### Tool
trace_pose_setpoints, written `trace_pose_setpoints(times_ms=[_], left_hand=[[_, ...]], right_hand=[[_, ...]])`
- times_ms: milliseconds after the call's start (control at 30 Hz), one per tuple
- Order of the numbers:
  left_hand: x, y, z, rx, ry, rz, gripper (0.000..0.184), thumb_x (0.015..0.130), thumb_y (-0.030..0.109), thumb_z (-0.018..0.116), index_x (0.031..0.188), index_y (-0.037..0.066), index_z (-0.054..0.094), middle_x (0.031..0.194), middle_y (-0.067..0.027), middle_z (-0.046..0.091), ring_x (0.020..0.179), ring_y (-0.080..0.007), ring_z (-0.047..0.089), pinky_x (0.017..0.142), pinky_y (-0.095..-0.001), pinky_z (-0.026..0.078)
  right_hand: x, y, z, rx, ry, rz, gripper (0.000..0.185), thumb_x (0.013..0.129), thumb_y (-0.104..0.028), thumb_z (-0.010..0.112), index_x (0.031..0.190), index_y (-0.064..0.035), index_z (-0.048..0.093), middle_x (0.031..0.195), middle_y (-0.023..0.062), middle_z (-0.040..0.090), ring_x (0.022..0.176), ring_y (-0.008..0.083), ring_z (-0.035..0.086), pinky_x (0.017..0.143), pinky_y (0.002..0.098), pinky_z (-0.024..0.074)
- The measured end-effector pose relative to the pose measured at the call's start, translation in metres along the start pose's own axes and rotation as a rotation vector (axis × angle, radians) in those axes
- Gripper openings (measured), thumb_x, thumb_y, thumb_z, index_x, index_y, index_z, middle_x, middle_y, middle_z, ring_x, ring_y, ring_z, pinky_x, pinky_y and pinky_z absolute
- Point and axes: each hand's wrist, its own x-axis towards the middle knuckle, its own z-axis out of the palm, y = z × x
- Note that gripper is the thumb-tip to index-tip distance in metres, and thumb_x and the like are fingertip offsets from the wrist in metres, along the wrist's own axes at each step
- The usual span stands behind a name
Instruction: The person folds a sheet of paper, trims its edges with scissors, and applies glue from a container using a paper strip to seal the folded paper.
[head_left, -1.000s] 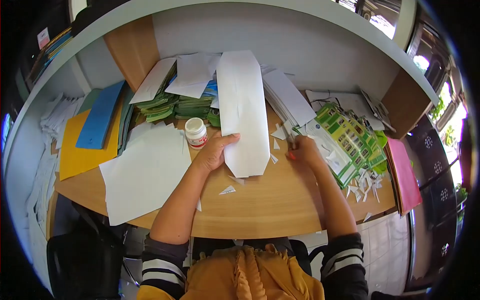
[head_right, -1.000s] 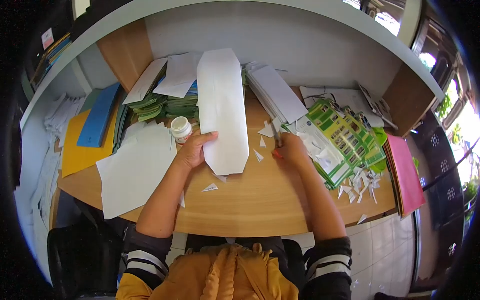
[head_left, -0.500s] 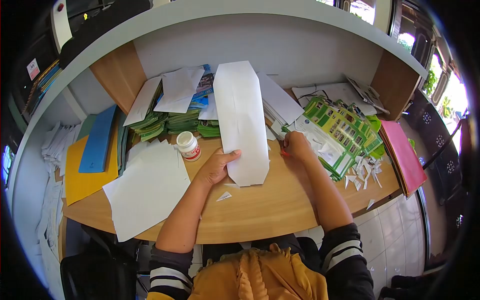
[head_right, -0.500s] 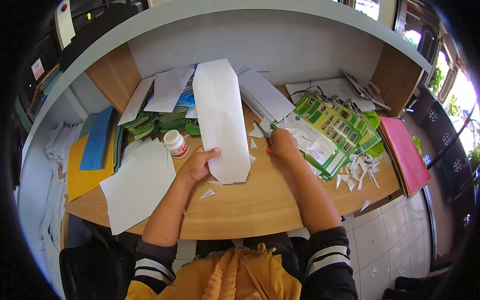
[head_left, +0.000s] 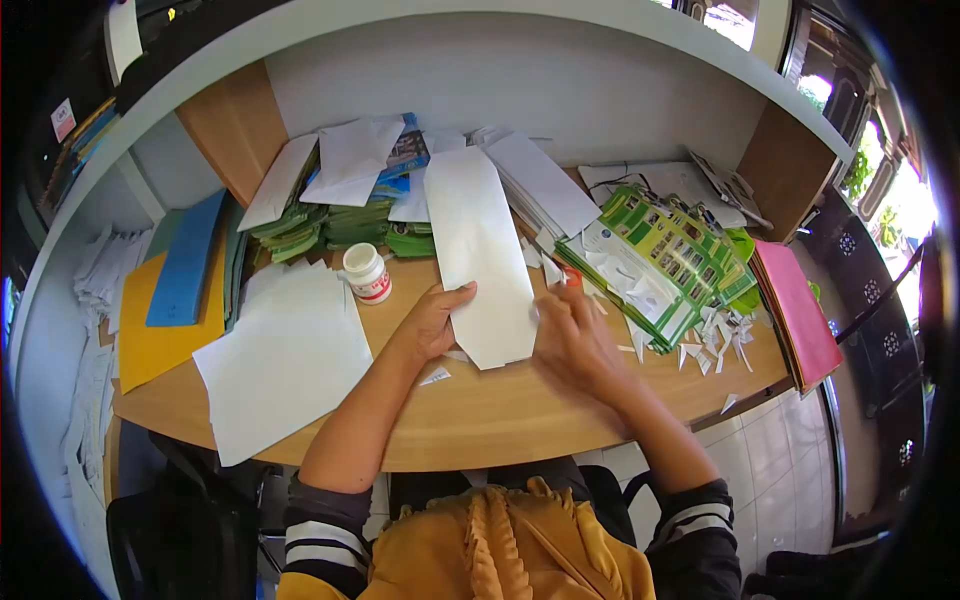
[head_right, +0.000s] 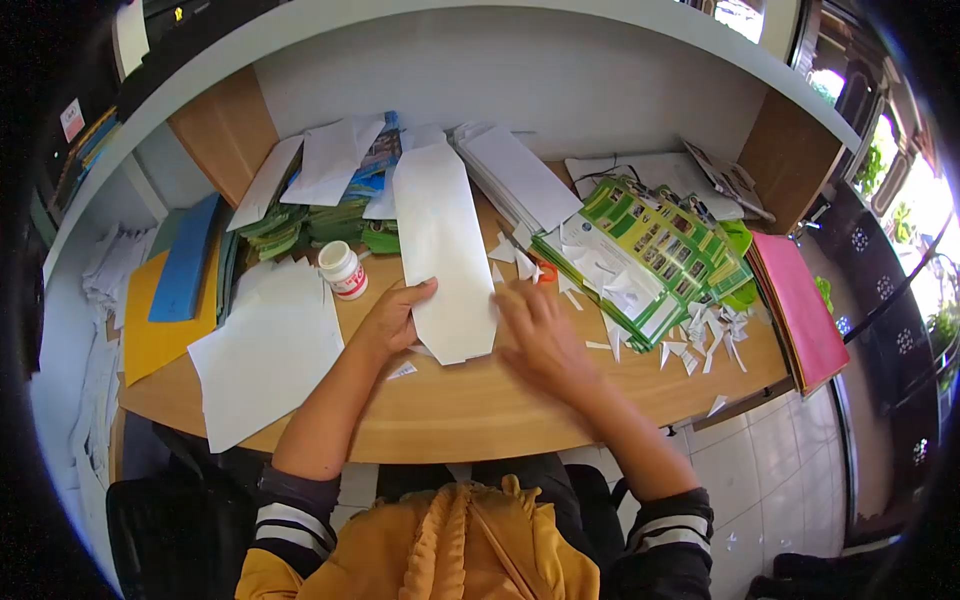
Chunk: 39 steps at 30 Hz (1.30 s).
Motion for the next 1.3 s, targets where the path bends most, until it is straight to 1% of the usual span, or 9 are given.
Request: trace_pose_setpoints(times_ms=[100,300,433,467,567,600,767,933,1300], left_hand=[[0.003,-0.011,-0.002,0.021,0.027,-0.042,0.044,0.085,0.007,0.057,0.122,-0.010,0.041,0.109,-0.0235,0.058,0.092,-0.0278,0.062,0.082,-0.0326,0.051],[0.001,-0.021,-0.003,0.222,0.156,-0.097,0.041,0.084,0.005,0.055,0.121,-0.008,0.043,0.104,-0.0206,0.060,0.090,-0.0283,0.062,0.080,-0.0349,0.050],[-0.018,-0.015,0.013,1.423,0.547,0.622,0.032,0.078,0.005,0.058,0.109,-0.003,0.055,0.094,-0.0156,0.062,0.088,-0.0293,0.059,0.078,-0.0351,0.048],[-0.021,-0.015,0.016,1.424,0.541,0.613,0.032,0.078,0.005,0.058,0.109,-0.003,0.055,0.094,-0.0156,0.062,0.088,-0.0293,0.059,0.078,-0.0351,0.048],[-0.036,-0.009,0.015,1.583,-0.008,0.457,0.024,0.074,0.006,0.061,0.098,-0.001,0.061,0.090,-0.0133,0.063,0.087,-0.0291,0.057,0.078,-0.0338,0.046],[-0.039,-0.008,0.014,1.617,-0.191,0.400,0.022,0.073,0.006,0.061,0.094,-0.001,0.063,0.088,-0.0125,0.063,0.086,-0.0290,0.056,0.078,-0.0334,0.045],[-0.046,-0.006,0.014,1.511,-0.192,0.182,0.014,0.072,0.012,0.064,0.080,0.000,0.065,0.081,-0.0107,0.062,0.080,-0.0265,0.056,0.075,-0.0312,0.045],[-0.046,-0.001,0.021,1.553,-0.113,0.140,0.020,0.071,0.018,0.067,0.078,0.000,0.065,0.079,-0.0104,0.061,0.076,-0.0262,0.055,0.074,-0.0329,0.043],[-0.035,-0.013,0.001,1.527,-0.041,0.186,0.022,0.073,0.022,0.068,0.066,0.001,0.063,0.076,-0.0089,0.058,0.074,-0.0252,0.054,0.074,-0.0357,0.040]], right_hand=[[-0.024,0.002,0.011,-0.003,0.047,-0.292,0.026,0.071,-0.012,0.068,0.095,-0.0049,0.061,0.110,0.0096,0.052,0.095,0.0277,0.053,0.076,0.0357,0.0466],[-0.032,0.007,0.012,0.038,-0.069,-0.283,0.022,0.073,-0.010,0.067,0.093,-0.0044,0.060,0.105,0.0093,0.055,0.095,0.0277,0.053,0.078,0.0377,0.0456],[-0.036,0.012,0.009,-0.015,-0.167,-0.366,0.020,0.072,-0.006,0.067,0.091,-0.0041,0.060,0.098,0.0097,0.058,0.090,0.0267,0.053,0.076,0.0361,0.0457],[-0.038,0.013,0.009,-0.013,-0.171,-0.357,0.020,0.072,-0.006,0.067,0.091,-0.0041,0.060,0.098,0.0097,0.058,0.090,0.0267,0.053,0.076,0.0361,0.0457],[-0.040,0.013,0.014,0.166,-0.220,-0.212,0.015,0.074,-0.006,0.066,0.088,-0.0038,0.061,0.090,0.0088,0.060,0.085,0.0253,0.054,0.074,0.0335,0.0456],[-0.040,0.013,0.016,0.226,-0.235,-0.165,0.013,0.074,-0.006,0.066,0.087,-0.0037,0.061,0.088,0.0085,0.060,0.083,0.0249,0.054,0.073,0.0326,0.0456],[-0.037,0.017,0.022,0.412,-0.191,0.004,0.008,0.077,-0.006,0.064,0.084,-0.0022,0.062,0.081,0.0082,0.061,0.074,0.0238,0.054,0.068,0.0301,0.0448],[-0.022,0.015,0.022,0.367,-0.280,0.160,0.007,0.079,-0.006,0.063,0.083,-0.0010,0.062,0.076,0.0087,0.061,0.068,0.0233,0.053,0.063,0.0302,0.0441],[-0.010,0.018,0.032,0.261,-0.369,0.171,0.009,0.080,-0.009,0.061,0.083,-0.0007,0.060,0.073,0.0108,0.060,0.066,0.0266,0.054,0.061,0.0333,0.0444]])
